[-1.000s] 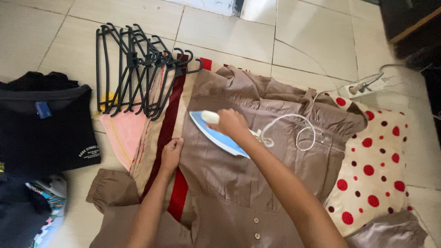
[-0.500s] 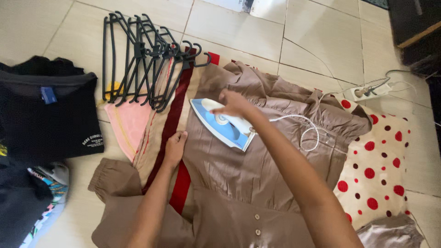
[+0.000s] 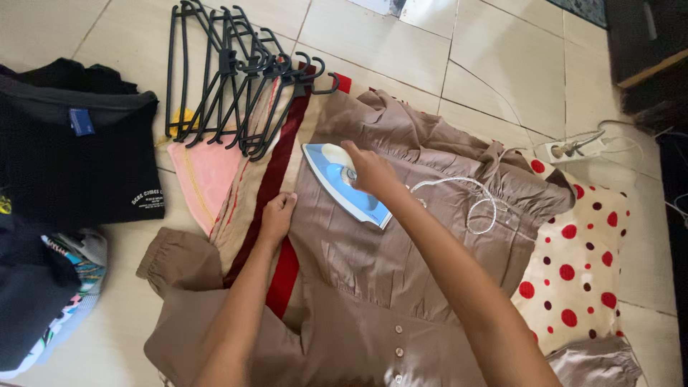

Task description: The person irons a brown dress laid out on a thin mattress on the floor, using a blue and white iron and smoothing the fabric by hand.

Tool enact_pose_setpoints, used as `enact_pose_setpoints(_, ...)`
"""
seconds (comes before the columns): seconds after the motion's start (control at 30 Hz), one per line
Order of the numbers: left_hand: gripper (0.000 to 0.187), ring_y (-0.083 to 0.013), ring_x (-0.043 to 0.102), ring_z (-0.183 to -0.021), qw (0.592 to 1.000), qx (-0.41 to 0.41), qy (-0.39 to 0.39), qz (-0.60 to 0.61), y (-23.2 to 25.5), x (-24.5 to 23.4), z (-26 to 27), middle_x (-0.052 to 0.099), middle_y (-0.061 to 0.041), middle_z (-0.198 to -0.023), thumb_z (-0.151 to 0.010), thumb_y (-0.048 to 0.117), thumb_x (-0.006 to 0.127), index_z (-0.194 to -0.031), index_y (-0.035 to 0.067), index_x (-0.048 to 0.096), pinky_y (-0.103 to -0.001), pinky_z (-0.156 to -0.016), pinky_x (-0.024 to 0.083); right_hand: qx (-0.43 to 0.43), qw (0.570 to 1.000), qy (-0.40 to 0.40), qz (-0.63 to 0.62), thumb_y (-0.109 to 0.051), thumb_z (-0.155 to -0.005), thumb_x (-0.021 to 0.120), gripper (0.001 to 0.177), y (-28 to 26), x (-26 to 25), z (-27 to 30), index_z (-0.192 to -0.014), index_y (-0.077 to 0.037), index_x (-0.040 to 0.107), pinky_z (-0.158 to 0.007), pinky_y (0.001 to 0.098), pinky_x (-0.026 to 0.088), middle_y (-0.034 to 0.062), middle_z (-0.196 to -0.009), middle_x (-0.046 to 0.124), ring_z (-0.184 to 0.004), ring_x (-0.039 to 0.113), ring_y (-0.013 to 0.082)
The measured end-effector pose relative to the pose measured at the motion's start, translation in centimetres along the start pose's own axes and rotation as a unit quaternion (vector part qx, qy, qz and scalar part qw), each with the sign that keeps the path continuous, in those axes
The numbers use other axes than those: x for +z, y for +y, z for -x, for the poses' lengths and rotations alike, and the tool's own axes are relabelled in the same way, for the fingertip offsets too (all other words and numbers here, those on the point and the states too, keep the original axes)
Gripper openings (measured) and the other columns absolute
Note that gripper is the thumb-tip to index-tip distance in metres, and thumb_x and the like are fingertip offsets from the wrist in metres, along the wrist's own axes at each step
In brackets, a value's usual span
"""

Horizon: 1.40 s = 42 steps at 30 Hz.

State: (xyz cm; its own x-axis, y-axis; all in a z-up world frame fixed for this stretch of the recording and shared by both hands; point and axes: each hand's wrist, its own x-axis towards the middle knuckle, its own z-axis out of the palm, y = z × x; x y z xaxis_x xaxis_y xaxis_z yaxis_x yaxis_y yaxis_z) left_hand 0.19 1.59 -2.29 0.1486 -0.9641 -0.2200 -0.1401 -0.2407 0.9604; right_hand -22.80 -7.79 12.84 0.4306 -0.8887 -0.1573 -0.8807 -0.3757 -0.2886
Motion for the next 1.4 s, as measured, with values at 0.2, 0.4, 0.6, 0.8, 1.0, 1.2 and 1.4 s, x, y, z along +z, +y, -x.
enact_pose_setpoints(0.2, 0.038, -0.0162, 0.068, -0.083, 1.0, 0.0, -0.001, 0.004, -0.8, 0.3, -0.3, 0.075, -0.011, -0.09, -0.101, 0.034, 0.058, -0.112, 0.001, 0.072, -0.031, -0.077, 0.052, 0.09, 0.996, 0.007, 0.029, -0.021, -0.063, 0.09, 0.098, -2.4, -1.5, 0.1, -0.147, -0.024, 0.039, -0.084, 0.0541, 0.054, 0.021, -0.104, 0.073, -0.099, 0.069, 0.044)
enact_pose_setpoints(0.4, 0.037, -0.0199, 0.069, -0.079, 0.999, 0.024, 0.008, -0.026, -1.3, 0.4, -0.6, 0.074, -0.017, -0.085, -0.101, 0.034, 0.059, -0.108, 0.0, 0.072, -0.035, -0.076, 0.053, 0.138, 0.988, 0.038, 0.057, -0.037, -0.07, 0.089, 0.059, -2.4, -0.4, -0.6, -0.116, -0.011, 0.061, -0.085, 0.0529, 0.057, 0.0205, -0.101, 0.075, -0.099, 0.072, 0.0414)
enact_pose_setpoints(0.6, 0.035, -0.0215, 0.069, -0.078, 0.999, 0.012, 0.013, -0.027, -0.9, 0.4, -0.6, 0.073, -0.017, -0.084, -0.1, 0.034, 0.06, -0.105, 0.001, 0.072, -0.036, -0.075, 0.053, 0.087, 0.994, -0.046, -0.038, -0.05, -0.079, 0.09, 0.064, 2.5, -0.6, -3.3, -0.117, -0.005, 0.065, -0.092, 0.052, 0.053, 0.0196, -0.112, 0.07, -0.109, 0.066, 0.0398)
enact_pose_setpoints(0.8, 0.036, -0.0221, 0.07, -0.08, 0.999, 0.033, 0.018, -0.016, -0.5, 0.3, -0.3, 0.074, -0.017, -0.086, -0.1, 0.033, 0.06, -0.106, 0.0, 0.072, -0.036, -0.076, 0.053, 0.103, 0.986, -0.089, -0.094, -0.015, -0.063, 0.087, 0.078, 0.8, -1.0, -2.6, -0.134, -0.011, 0.056, -0.085, 0.0479, 0.059, 0.0182, -0.113, 0.072, -0.1, 0.075, 0.0359)
enact_pose_setpoints(1.0, 0.036, -0.0212, 0.069, -0.081, 1.0, -0.005, -0.007, -0.026, 0.0, 0.0, 0.0, 0.074, -0.015, -0.088, -0.102, 0.034, 0.057, -0.11, 0.001, 0.071, -0.035, -0.076, 0.052, 0.031, 0.999, 0.017, 0.019, -0.007, -0.057, 0.09, 0.101, -1.3, -0.5, -0.6, -0.146, -0.018, 0.041, -0.081, 0.0534, 0.056, 0.0231, -0.105, 0.073, -0.099, 0.07, 0.0451)
enact_pose_setpoints(1.2, 0.036, -0.0249, 0.068, -0.08, 1.0, 0.005, 0.002, -0.022, 0.5, -0.1, 0.3, 0.073, -0.02, -0.084, -0.101, 0.033, 0.059, -0.109, 0.0, 0.072, -0.037, -0.075, 0.053, 0.108, 0.992, 0.002, 0.058, -0.022, -0.054, 0.099, 0.093, -3.2, -1.1, -0.6, -0.13, -0.013, 0.045, -0.084, 0.0538, 0.056, 0.026, -0.101, 0.072, -0.099, 0.069, 0.0479)
enact_pose_setpoints(1.4, 0.035, -0.0184, 0.069, -0.078, 0.999, 0.035, 0.008, -0.018, -0.8, 0.3, -0.4, 0.073, -0.013, -0.084, -0.101, 0.033, 0.058, -0.107, 0.001, 0.07, -0.034, -0.074, 0.052, 0.154, 0.985, 0.008, 0.072, -0.031, -0.063, 0.095, 0.072, -3.8, -1.2, -1.1, -0.117, -0.01, 0.053, -0.082, 0.0528, 0.057, 0.0217, -0.101, 0.074, -0.099, 0.071, 0.0436)
